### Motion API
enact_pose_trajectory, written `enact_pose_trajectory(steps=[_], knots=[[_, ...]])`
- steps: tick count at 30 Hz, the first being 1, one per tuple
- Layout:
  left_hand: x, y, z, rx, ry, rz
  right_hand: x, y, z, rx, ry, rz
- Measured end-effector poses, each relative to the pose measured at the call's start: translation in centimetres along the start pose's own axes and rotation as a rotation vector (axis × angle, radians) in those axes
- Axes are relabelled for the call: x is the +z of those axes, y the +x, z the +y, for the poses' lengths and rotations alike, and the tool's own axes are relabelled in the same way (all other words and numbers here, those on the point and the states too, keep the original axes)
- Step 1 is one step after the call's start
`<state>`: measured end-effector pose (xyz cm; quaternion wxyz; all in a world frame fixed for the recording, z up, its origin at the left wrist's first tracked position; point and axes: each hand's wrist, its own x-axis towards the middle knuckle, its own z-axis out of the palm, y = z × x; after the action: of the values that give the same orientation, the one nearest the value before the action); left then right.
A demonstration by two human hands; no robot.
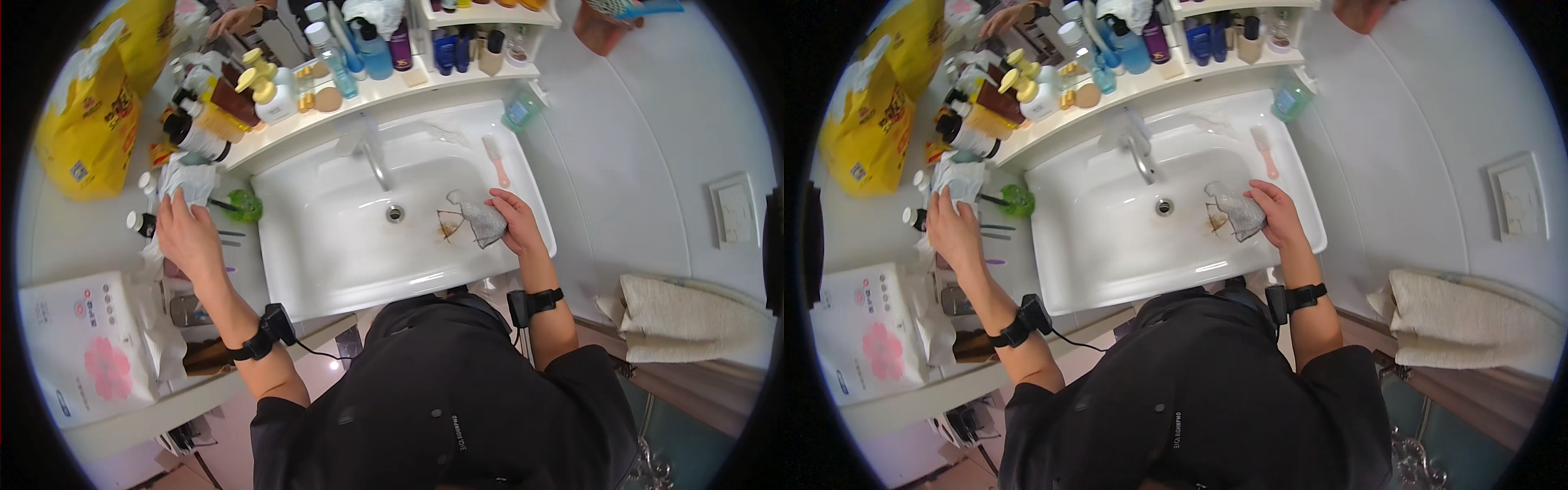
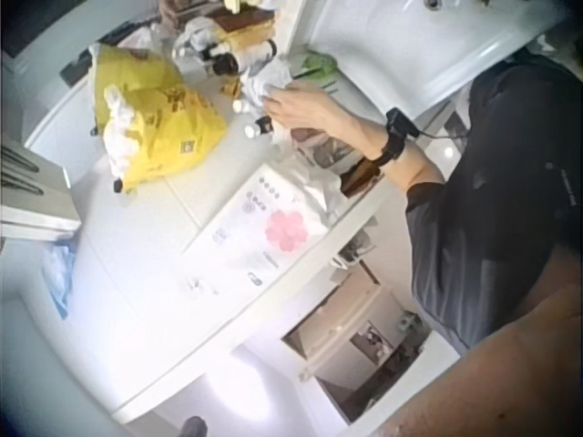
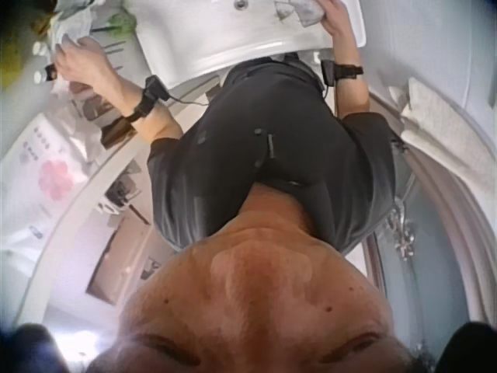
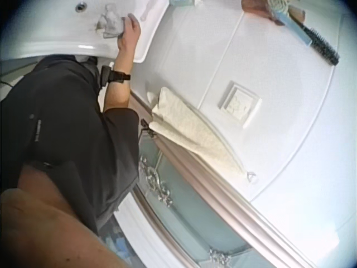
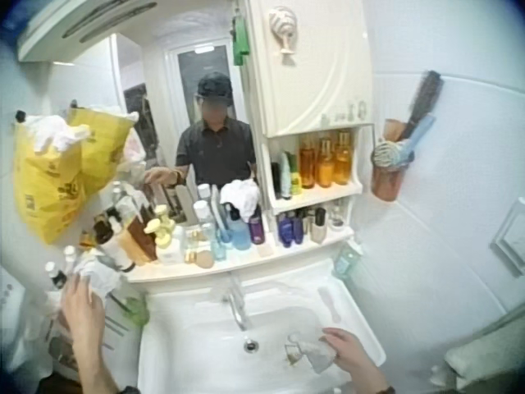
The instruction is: The person carries a metal bowl and a white cloth to a kitchen sink and wipes the bowl. Then, in a bathroom, the person uses the white cloth to wipe several bottles and small containers one by one before placing them onto the shelves of a mirrored cabinet.
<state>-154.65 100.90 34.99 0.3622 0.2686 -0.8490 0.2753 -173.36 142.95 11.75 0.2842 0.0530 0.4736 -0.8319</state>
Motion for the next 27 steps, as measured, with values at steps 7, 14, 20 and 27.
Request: enact_pose_trajectory(steps=[7,14,20,27], knots=[[0.5,-6.9,17.1,0.187,-1.179,-0.704,-1.3,-2.7,0.3,-0.065,0.065,0.032],[-3.5,-13.5,30.0,0.603,-1.689,-1.087,0.7,-7.9,-0.4,-0.148,-0.17,-0.122],[-5.3,-17.8,34.5,0.844,-1.703,-1.213,-2.9,-18.9,0.0,-0.361,-0.753,0.462],[-15.8,-24.8,39.4,1.235,-1.665,-1.406,-13.3,-37.9,2.7,-0.473,-1.652,1.728]])
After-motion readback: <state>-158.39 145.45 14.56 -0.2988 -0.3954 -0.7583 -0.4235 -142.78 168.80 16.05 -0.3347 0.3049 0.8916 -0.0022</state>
